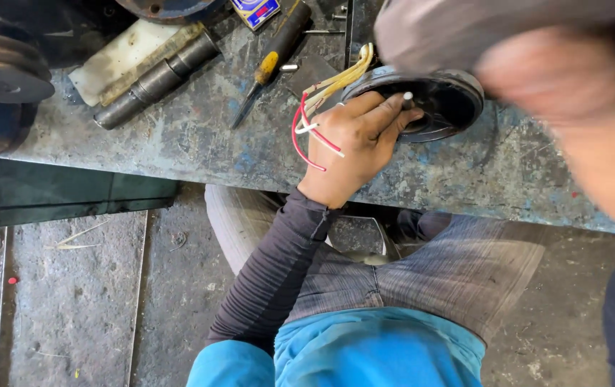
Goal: Using a hammer and a punch to adjust or remove components within an electric motor housing on a workbench.
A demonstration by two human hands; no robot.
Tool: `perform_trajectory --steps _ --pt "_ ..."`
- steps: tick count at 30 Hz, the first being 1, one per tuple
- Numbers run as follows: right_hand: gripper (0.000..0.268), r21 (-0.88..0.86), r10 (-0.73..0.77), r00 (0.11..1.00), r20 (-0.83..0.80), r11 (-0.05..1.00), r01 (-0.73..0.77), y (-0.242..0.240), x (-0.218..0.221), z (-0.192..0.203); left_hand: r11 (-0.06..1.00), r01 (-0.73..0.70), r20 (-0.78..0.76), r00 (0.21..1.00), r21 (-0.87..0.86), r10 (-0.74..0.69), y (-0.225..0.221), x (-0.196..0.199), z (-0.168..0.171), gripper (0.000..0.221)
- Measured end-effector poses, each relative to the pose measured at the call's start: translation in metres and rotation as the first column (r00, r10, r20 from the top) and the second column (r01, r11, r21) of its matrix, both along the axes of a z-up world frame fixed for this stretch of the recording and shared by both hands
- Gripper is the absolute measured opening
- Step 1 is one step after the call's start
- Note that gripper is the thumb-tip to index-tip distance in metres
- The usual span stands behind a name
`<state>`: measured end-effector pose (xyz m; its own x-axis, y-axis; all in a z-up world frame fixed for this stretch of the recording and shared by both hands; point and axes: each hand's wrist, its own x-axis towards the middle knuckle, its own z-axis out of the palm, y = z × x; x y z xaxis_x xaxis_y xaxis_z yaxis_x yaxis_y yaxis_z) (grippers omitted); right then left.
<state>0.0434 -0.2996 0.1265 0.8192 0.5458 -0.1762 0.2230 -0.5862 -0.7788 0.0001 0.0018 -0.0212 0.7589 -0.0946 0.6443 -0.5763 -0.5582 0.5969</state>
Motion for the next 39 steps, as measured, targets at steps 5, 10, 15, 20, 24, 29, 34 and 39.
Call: perform_trajectory --steps 5,10,15,20,24,29,34,39 --pt "0.075 -0.791 0.133 0.953 0.274 0.594 0.144 0.144 -0.024 0.036 0.996 0.087 0.006 0.996 0.031 -0.087 0.006 -0.001 0.005 0.018" --pt "0.057 -0.111 -0.027 0.899 0.437 0.990 0.083 0.089 -0.039 0.002 0.993 0.072 -0.015 0.997 0.091 -0.071 -0.002 -0.003 0.002 0.014" --pt "0.064 0.029 -0.496 0.828 -0.263 0.854 0.520 0.018 -0.051 -0.057 0.998 0.050 -0.026 0.998 0.023 -0.049 -0.006 -0.001 -0.002 0.020" --pt "0.028 0.138 -0.554 0.832 0.030 0.827 0.545 0.023 -0.099 -0.060 0.991 0.084 -0.077 0.993 -0.106 -0.093 -0.004 -0.003 0.001 0.021" --pt "0.038 -0.058 -0.549 0.788 0.278 0.810 0.584 0.002 -0.112 -0.106 0.931 0.216 -0.106 0.961 -0.295 -0.257 0.004 -0.008 0.002 0.011" --pt "0.069 -0.178 -0.380 0.621 0.685 0.740 0.649 -0.023 -0.116 -0.167 0.893 0.076 -0.090 0.988 -0.443 -0.128 0.018 -0.024 0.003 0.035" --pt "0.061 -0.228 -0.245 0.596 0.765 0.763 0.605 -0.018 -0.114 -0.188 0.882 -0.097 -0.317 0.946 -0.461 -0.062 0.028 -0.024 -0.027 0.035" --pt "0.025 -0.245 -0.141 0.586 0.798 0.813 0.529 -0.009 -0.107 -0.164 0.962 -0.120 -0.454 0.891 -0.247 -0.005 0.023 -0.014 -0.048 0.025"
